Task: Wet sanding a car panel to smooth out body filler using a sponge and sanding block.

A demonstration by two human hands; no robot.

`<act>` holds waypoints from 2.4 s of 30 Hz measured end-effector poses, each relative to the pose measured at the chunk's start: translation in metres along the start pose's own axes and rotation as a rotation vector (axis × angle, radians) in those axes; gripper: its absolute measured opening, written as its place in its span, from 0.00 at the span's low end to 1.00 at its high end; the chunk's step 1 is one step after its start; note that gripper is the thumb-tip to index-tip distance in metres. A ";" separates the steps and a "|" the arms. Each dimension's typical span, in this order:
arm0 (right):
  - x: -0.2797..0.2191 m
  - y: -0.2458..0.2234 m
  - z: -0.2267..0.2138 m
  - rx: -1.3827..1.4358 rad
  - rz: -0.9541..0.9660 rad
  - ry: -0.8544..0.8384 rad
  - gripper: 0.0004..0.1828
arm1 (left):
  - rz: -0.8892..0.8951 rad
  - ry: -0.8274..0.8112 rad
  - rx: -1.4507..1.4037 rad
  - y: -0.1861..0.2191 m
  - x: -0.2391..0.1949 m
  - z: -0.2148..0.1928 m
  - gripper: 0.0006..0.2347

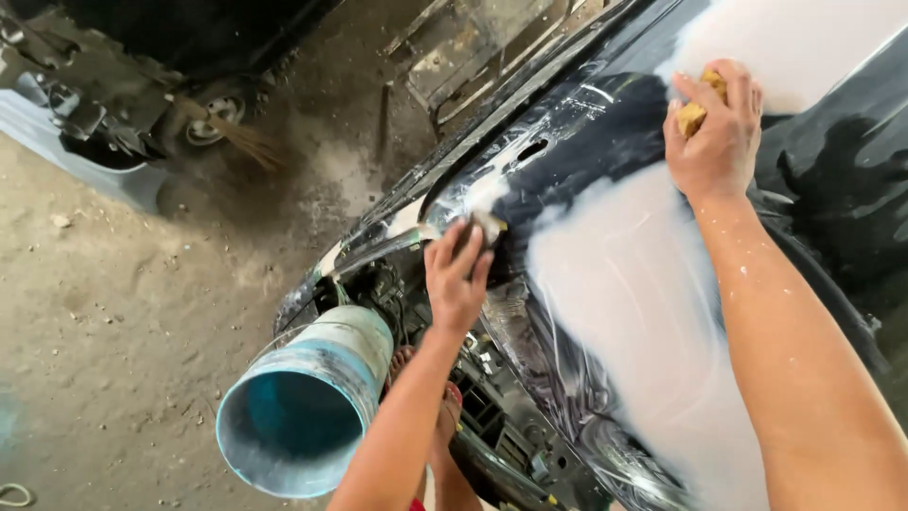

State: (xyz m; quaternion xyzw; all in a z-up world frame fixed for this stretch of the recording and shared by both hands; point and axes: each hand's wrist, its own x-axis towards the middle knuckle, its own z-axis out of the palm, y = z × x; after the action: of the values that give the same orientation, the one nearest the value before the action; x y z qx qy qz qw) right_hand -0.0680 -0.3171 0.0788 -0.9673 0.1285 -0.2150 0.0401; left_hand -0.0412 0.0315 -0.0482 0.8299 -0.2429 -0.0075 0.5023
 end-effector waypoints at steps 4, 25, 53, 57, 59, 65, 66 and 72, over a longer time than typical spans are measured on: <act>-0.001 -0.002 0.000 0.018 -0.022 0.010 0.12 | -0.009 -0.076 0.029 -0.021 0.072 0.011 0.15; -0.004 -0.002 -0.001 -0.007 -0.013 -0.014 0.12 | 0.027 0.048 -0.135 0.017 0.051 0.004 0.15; -0.006 -0.002 -0.003 0.023 -0.051 -0.009 0.13 | 0.094 -0.003 -0.026 -0.019 0.064 0.019 0.14; 0.000 0.001 0.001 -0.001 -0.037 0.024 0.11 | 0.062 -0.118 0.010 -0.004 0.039 -0.017 0.15; 0.005 0.004 0.001 -0.006 -0.035 0.031 0.12 | 0.065 -0.069 0.012 -0.014 0.029 -0.004 0.14; -0.004 -0.004 -0.002 0.014 -0.065 0.015 0.12 | 0.094 -0.063 -0.031 -0.020 0.057 0.003 0.15; 0.003 -0.003 -0.003 0.009 -0.063 0.029 0.11 | 0.119 -0.079 -0.024 -0.017 0.055 -0.005 0.15; -0.001 0.000 0.000 0.003 -0.049 0.022 0.11 | 0.147 -0.085 0.033 -0.029 0.087 0.015 0.15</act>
State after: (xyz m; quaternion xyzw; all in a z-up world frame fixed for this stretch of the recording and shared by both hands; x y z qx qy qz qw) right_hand -0.0695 -0.3169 0.0786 -0.9677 0.1048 -0.2269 0.0347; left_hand 0.0430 -0.0061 -0.0594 0.8168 -0.3243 -0.0017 0.4771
